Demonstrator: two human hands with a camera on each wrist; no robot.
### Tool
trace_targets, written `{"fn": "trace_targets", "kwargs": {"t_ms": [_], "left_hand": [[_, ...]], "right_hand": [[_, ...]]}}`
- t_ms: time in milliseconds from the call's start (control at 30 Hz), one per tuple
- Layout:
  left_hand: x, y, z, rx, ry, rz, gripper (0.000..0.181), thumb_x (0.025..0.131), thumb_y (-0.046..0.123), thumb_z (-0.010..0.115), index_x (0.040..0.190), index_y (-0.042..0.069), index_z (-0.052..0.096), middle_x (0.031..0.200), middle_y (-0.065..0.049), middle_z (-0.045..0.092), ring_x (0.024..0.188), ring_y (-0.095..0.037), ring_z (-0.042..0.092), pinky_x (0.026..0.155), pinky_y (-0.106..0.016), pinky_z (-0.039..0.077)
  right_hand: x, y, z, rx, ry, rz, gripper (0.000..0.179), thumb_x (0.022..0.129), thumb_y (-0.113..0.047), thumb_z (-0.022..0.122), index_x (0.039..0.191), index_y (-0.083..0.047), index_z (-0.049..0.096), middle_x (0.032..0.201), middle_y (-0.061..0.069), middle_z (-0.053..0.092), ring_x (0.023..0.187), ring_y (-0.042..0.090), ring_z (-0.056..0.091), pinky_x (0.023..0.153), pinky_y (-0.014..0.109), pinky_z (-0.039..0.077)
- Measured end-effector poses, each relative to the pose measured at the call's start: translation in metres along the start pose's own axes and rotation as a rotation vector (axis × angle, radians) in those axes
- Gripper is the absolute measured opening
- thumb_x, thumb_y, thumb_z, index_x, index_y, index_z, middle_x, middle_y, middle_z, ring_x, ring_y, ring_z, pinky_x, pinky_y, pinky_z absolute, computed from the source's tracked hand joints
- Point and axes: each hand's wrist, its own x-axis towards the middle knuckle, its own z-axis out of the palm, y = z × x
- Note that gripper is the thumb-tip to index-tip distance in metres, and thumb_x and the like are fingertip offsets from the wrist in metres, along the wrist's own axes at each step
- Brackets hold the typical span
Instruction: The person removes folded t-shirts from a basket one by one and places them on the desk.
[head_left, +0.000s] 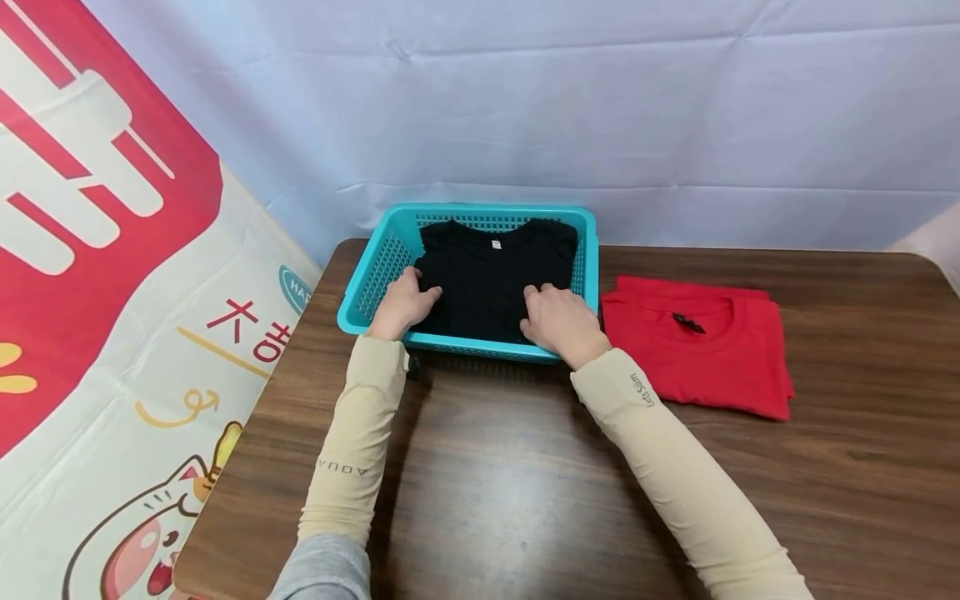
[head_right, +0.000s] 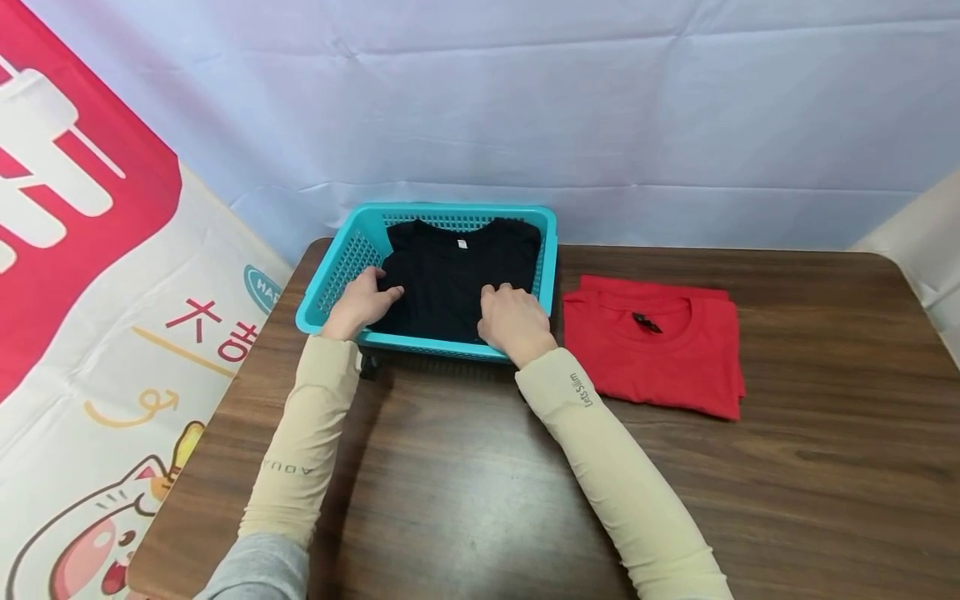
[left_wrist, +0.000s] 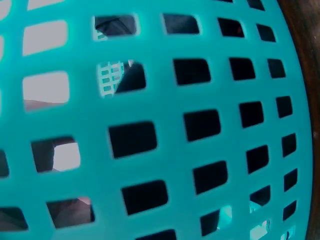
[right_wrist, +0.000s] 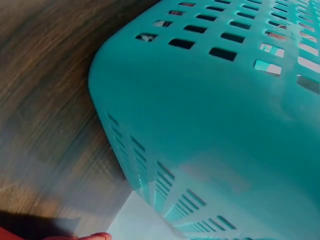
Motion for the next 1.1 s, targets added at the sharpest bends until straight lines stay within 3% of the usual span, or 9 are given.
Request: {"fn": "trace_targets", "kwargs": {"t_ms": [167,300,433,567,733,833,1100], "left_hand": [[0.0016,-0.0032,-0.0019,-0.007,0.02,0.009,0.051,0.1,0.031,0.051,0.142,0.006,0.038,0.142,-0.021,0.046,0.118,-0.036,0.053,0.097,-0.048,0.046],[-0.0005,-0.0033,-0.0031,0.002,0.014,-0.002,0.054,0.1,0.031,0.05,0.144,0.005,0.034,0.142,-0.023,0.045,0.12,-0.037,0.052,0.098,-0.049,0.045],[-0.003,-0.0042,-0.0049,-0.065,0.019,-0.008,0.055,0.101,0.029,0.048,0.146,0.005,0.03,0.145,-0.023,0.041,0.12,-0.038,0.051,0.098,-0.049,0.044],[-0.0047,-0.0046,-0.0056,-0.145,0.029,0.0,0.048,0.103,0.024,0.043,0.146,0.006,0.033,0.146,-0.02,0.04,0.114,-0.036,0.051,0.094,-0.048,0.043],[-0.0051,-0.0036,-0.0046,-0.162,0.059,0.005,0.041,0.104,0.022,0.037,0.142,0.006,0.038,0.146,-0.019,0.041,0.12,-0.035,0.049,0.099,-0.048,0.043],[-0.0046,-0.003,-0.0037,-0.171,0.068,0.006,0.039,0.104,0.022,0.037,0.14,0.006,0.042,0.143,-0.018,0.044,0.116,-0.035,0.05,0.096,-0.048,0.044],[-0.0024,-0.0031,-0.0033,-0.171,0.066,0.002,0.041,0.102,0.03,0.047,0.136,0.007,0.046,0.141,-0.016,0.045,0.106,-0.031,0.051,0.09,-0.045,0.045]], "right_hand": [[0.0013,-0.0006,0.0011,-0.018,-0.012,-0.031,0.053,0.092,-0.039,0.061,0.129,-0.002,0.053,0.119,0.018,0.058,0.097,0.028,0.061,0.083,0.045,0.055],[0.0025,-0.0019,0.0011,-0.024,-0.016,-0.041,0.057,0.088,-0.052,0.062,0.119,-0.005,0.058,0.111,0.014,0.06,0.091,0.025,0.061,0.078,0.041,0.055],[0.0047,-0.0011,0.0003,-0.019,-0.033,-0.05,0.065,0.08,-0.06,0.067,0.117,-0.008,0.061,0.112,0.012,0.06,0.091,0.025,0.059,0.078,0.042,0.054],[0.0065,0.0009,-0.0005,0.003,-0.068,-0.062,0.065,0.078,-0.049,0.073,0.127,-0.008,0.059,0.126,0.014,0.056,0.105,0.03,0.054,0.087,0.048,0.052],[0.0075,0.003,-0.0005,0.043,-0.098,-0.07,0.056,0.081,-0.03,0.073,0.13,-0.008,0.058,0.134,0.015,0.05,0.112,0.032,0.047,0.089,0.05,0.049],[0.0061,0.0037,-0.0002,0.051,-0.064,-0.079,0.05,0.083,-0.027,0.07,0.128,-0.008,0.06,0.134,0.015,0.049,0.11,0.031,0.044,0.083,0.047,0.051],[0.0031,0.0039,0.002,0.05,0.148,-0.133,0.034,0.091,-0.019,0.055,0.119,-0.002,0.064,0.126,0.016,0.055,0.104,0.029,0.043,0.076,0.04,0.052]]}}
